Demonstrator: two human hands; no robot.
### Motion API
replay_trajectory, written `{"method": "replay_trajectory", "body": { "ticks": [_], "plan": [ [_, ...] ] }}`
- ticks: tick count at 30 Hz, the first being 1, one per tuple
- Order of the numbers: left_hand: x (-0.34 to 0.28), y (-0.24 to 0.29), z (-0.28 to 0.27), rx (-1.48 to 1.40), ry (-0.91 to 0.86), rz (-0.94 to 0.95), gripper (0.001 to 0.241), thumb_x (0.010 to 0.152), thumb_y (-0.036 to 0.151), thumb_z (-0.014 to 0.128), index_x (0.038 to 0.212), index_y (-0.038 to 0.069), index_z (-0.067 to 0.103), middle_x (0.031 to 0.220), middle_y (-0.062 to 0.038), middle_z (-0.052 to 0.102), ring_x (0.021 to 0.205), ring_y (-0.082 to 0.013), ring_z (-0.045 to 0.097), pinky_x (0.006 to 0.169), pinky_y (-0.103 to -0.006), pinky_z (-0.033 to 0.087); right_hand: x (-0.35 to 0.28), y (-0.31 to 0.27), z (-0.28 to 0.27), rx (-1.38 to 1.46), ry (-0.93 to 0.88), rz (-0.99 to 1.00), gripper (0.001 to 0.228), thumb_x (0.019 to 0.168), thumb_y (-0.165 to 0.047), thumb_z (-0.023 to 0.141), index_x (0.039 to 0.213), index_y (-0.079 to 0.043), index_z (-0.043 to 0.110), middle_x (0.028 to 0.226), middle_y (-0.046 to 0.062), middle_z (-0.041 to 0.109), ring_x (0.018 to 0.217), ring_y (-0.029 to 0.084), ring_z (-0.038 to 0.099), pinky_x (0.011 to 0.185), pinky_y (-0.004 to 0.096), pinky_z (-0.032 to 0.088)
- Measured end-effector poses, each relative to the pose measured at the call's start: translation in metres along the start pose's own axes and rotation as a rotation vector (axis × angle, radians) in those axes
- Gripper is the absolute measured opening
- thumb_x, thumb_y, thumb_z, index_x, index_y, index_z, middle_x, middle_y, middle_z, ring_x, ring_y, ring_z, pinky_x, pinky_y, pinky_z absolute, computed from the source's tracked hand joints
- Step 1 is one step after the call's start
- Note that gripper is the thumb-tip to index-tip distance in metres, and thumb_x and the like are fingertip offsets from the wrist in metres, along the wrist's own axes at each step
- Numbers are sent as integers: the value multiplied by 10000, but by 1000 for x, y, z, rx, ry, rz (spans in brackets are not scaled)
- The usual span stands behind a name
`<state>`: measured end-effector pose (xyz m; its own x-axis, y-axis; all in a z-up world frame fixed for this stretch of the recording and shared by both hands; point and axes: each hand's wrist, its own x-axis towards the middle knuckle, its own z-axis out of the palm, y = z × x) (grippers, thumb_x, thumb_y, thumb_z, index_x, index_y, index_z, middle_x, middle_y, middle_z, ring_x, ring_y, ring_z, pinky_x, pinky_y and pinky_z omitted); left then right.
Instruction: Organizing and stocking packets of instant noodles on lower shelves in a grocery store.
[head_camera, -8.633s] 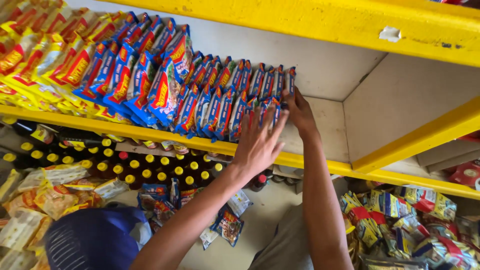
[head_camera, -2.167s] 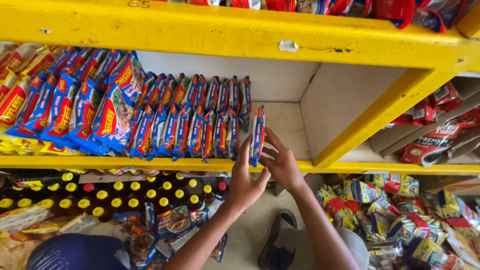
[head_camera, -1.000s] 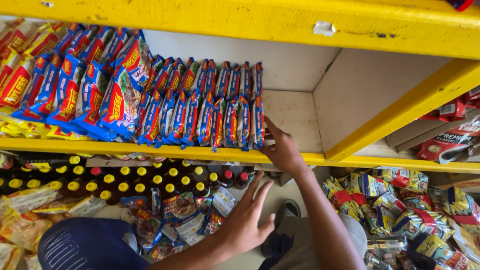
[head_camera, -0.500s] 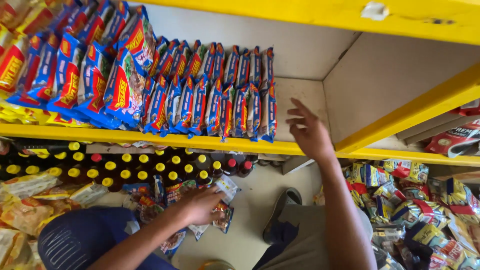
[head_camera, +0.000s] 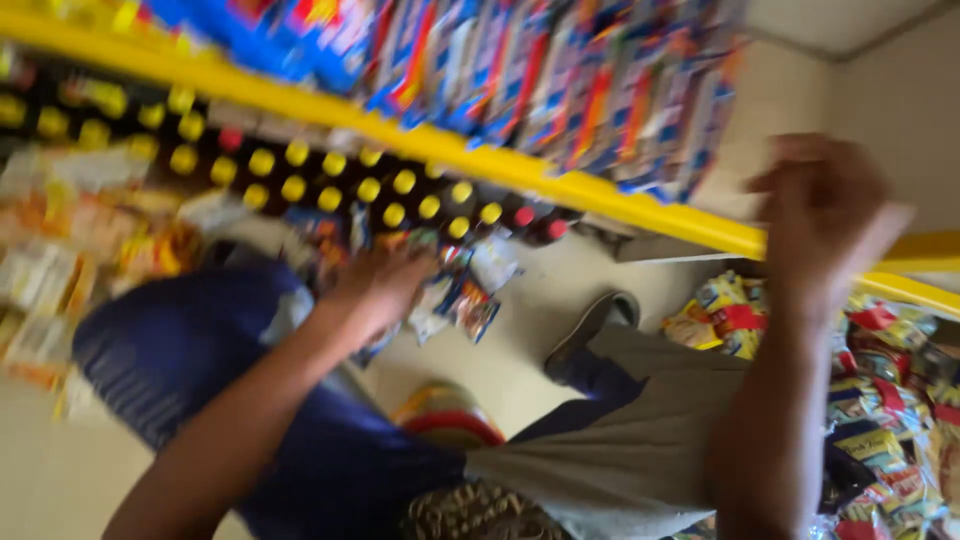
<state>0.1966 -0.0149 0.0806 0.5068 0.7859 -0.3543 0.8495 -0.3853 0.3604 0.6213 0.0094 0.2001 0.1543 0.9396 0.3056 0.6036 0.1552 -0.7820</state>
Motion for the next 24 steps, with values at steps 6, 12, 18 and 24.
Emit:
{"method": "replay_trajectory", "body": {
  "ticks": [6,12,18,24],
  "plan": [
    [3,-22,-7,69,302,57,127,896,121,605,895,72,722,969,-144,683,898,-342,709,745,-497,576,-20,-30,23,140,146,65,169,1214,-19,520,1230,-21,688,834,30,641,639,86,589,574,216,443],
    [-6,-23,-24,7,393,-73,139,868,157,670,782,75,742,927,-123,705,822,-336,715,678,-488,574,-47,-44,61,177,2,-61,162,1228,-47,542,1186,80,632,867,106,669,654,155,643,586,253,496],
    [-17,-47,-14,-6,464,-187,253,869,283,769,805,39,748,883,-162,707,748,-355,715,628,-489,571,-44,-92,117,241,-244,-166,232,1236,-86,650,1114,98,577,824,128,662,649,154,665,591,252,532],
    [-16,-86,7,33,335,-405,230,813,306,789,847,81,757,876,-173,723,816,-371,725,671,-526,564,-31,-120,167,267,-370,-210,226,1226,-81,681,1094,72,578,825,122,669,637,137,661,583,247,524]
  ]
}}
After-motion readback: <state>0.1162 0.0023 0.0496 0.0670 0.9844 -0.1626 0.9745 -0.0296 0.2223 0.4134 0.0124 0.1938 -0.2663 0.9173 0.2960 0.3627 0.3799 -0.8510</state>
